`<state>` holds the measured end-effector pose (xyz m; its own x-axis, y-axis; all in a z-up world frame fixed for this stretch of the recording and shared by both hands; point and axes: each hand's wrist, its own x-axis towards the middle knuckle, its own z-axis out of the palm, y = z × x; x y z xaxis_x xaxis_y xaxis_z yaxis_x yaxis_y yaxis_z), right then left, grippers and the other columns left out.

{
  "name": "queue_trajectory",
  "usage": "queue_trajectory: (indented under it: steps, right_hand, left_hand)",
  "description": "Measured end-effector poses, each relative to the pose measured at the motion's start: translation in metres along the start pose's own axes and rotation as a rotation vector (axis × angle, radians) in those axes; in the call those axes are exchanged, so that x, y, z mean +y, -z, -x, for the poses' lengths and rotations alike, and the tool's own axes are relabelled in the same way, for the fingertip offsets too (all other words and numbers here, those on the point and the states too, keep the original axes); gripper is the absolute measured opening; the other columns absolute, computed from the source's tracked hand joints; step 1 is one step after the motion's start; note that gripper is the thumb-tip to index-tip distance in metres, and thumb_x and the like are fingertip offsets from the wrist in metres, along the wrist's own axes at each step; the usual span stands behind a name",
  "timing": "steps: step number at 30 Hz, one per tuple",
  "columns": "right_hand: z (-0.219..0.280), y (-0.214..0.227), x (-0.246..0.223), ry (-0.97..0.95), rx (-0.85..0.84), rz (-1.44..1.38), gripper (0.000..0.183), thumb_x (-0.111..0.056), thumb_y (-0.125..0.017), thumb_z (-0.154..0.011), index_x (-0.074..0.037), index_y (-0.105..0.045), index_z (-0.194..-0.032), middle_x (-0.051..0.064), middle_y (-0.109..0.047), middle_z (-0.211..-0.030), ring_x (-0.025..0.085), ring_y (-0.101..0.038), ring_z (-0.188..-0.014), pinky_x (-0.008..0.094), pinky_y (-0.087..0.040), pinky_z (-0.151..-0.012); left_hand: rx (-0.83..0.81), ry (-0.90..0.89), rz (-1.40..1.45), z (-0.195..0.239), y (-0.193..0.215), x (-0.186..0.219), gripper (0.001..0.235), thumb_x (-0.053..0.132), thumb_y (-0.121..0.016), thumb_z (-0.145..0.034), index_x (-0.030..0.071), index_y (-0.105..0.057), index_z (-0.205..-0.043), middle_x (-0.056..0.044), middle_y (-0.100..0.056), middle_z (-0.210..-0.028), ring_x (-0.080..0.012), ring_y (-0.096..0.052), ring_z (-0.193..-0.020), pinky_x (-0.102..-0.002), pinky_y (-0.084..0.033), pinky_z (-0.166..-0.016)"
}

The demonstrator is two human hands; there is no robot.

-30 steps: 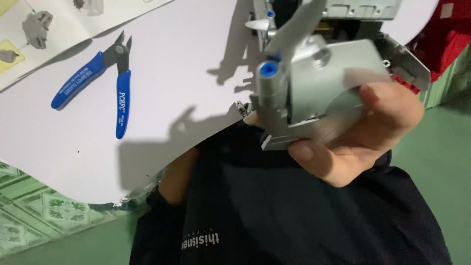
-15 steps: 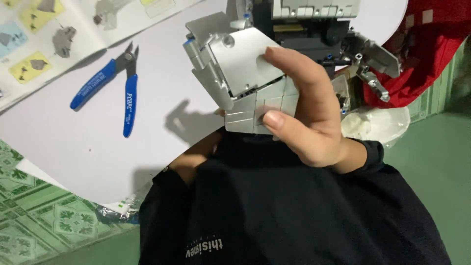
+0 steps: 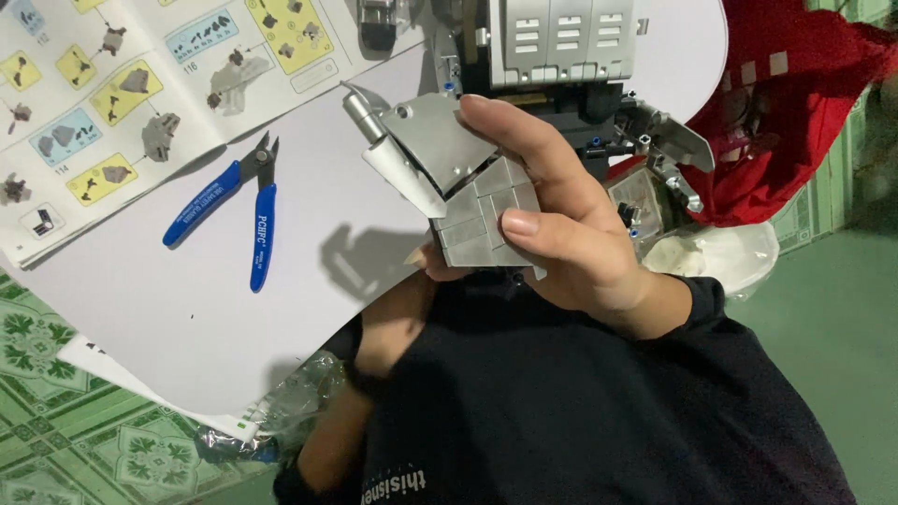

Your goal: The person assembles a small mechanical component using pliers to press and secure parts. They repeatedly adjust and reposition the component, then attach a larger silver panel to the assembly. The process involves careful alignment and tool use to complete the sub-assembly.

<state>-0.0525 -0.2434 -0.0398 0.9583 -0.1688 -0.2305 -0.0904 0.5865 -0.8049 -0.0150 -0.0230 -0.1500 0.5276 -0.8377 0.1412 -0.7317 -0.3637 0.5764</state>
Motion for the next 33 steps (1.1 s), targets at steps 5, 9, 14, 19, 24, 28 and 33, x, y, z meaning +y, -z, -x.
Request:
queue_trajectory:
  steps: [5,9,14,19,24,28,33]
  right_hand:
    - [-0.004,-0.012,-0.002,-0.054,-0.006,-0.010,0.067,-0.008,-0.046,-0.084,-0.004,-0.024,-0.147,0.017,-0.029,-0.155,0.032,-0.041,-0.136,0.045,-0.043,-0.109]
    - [-0.010,-0.025,-0.002,-0.130,-0.069,-0.072,0.072,-0.017,-0.049,-0.084,-0.003,-0.019,-0.147,0.026,-0.033,-0.144,0.037,-0.055,-0.113,0.052,-0.059,-0.086]
    - [-0.012,-0.025,0.009,-0.152,-0.179,-0.349,0.068,-0.016,-0.046,-0.088,0.003,-0.025,-0.150,0.024,-0.054,-0.114,0.029,-0.059,-0.083,0.040,-0.050,-0.076]
    - [-0.018,-0.020,0.011,-0.221,-0.230,-0.639,0.061,-0.014,-0.042,-0.093,0.005,-0.024,-0.149,0.021,-0.062,-0.092,0.028,-0.055,-0.082,0.038,-0.042,-0.075]
    - [-0.024,-0.019,0.017,-0.331,-0.266,-0.780,0.068,-0.018,-0.039,-0.091,0.002,-0.015,-0.151,0.017,-0.050,-0.086,0.024,-0.047,-0.079,0.037,-0.038,-0.072]
    - [-0.025,-0.016,0.019,-0.380,-0.243,-0.863,0.065,-0.014,-0.039,-0.091,-0.001,-0.016,-0.151,0.015,-0.047,-0.091,0.024,-0.048,-0.085,0.037,-0.040,-0.078]
    - [-0.024,-0.011,0.025,-0.391,-0.252,-0.846,0.052,-0.020,-0.044,-0.096,-0.004,-0.033,-0.144,0.017,-0.049,-0.091,0.027,-0.046,-0.083,0.041,-0.037,-0.077]
  left_hand:
    - [-0.016,0.221,0.382,0.006,0.049,0.019,0.035,0.021,-0.077,-0.077,0.001,-0.065,-0.103,-0.006,-0.070,-0.093,-0.0121,-0.056,-0.058,-0.023,-0.044,-0.050]
    - [0.102,0.430,0.774,0.005,0.094,0.022,0.018,0.020,-0.069,-0.078,0.004,-0.068,-0.086,-0.004,-0.071,-0.080,-0.0064,-0.048,-0.048,-0.019,-0.034,-0.045]
    - [0.267,0.546,1.125,-0.016,0.112,0.034,0.053,0.050,-0.060,-0.087,-0.002,-0.057,-0.096,-0.009,-0.067,-0.067,-0.0059,-0.045,-0.041,-0.016,-0.037,-0.038]
    - [0.250,0.559,1.305,-0.029,0.118,0.032,0.037,0.030,-0.046,-0.097,-0.005,-0.051,-0.109,-0.010,-0.068,-0.072,-0.0063,-0.045,-0.042,-0.016,-0.036,-0.041]
    - [0.197,0.548,1.436,-0.036,0.116,0.024,0.028,0.010,-0.040,-0.095,-0.010,-0.046,-0.114,-0.023,-0.070,-0.081,-0.0113,-0.051,-0.040,-0.016,-0.042,-0.038]
    - [0.186,0.549,1.411,-0.035,0.114,0.019,0.029,0.015,-0.043,-0.096,-0.008,-0.044,-0.115,-0.024,-0.070,-0.083,-0.0128,-0.054,-0.042,-0.018,-0.045,-0.040]
    - [0.403,0.547,0.859,-0.037,0.112,0.017,0.029,0.008,-0.052,-0.088,-0.011,-0.047,-0.110,-0.019,-0.064,-0.079,-0.0163,-0.059,-0.047,-0.020,-0.050,-0.044]
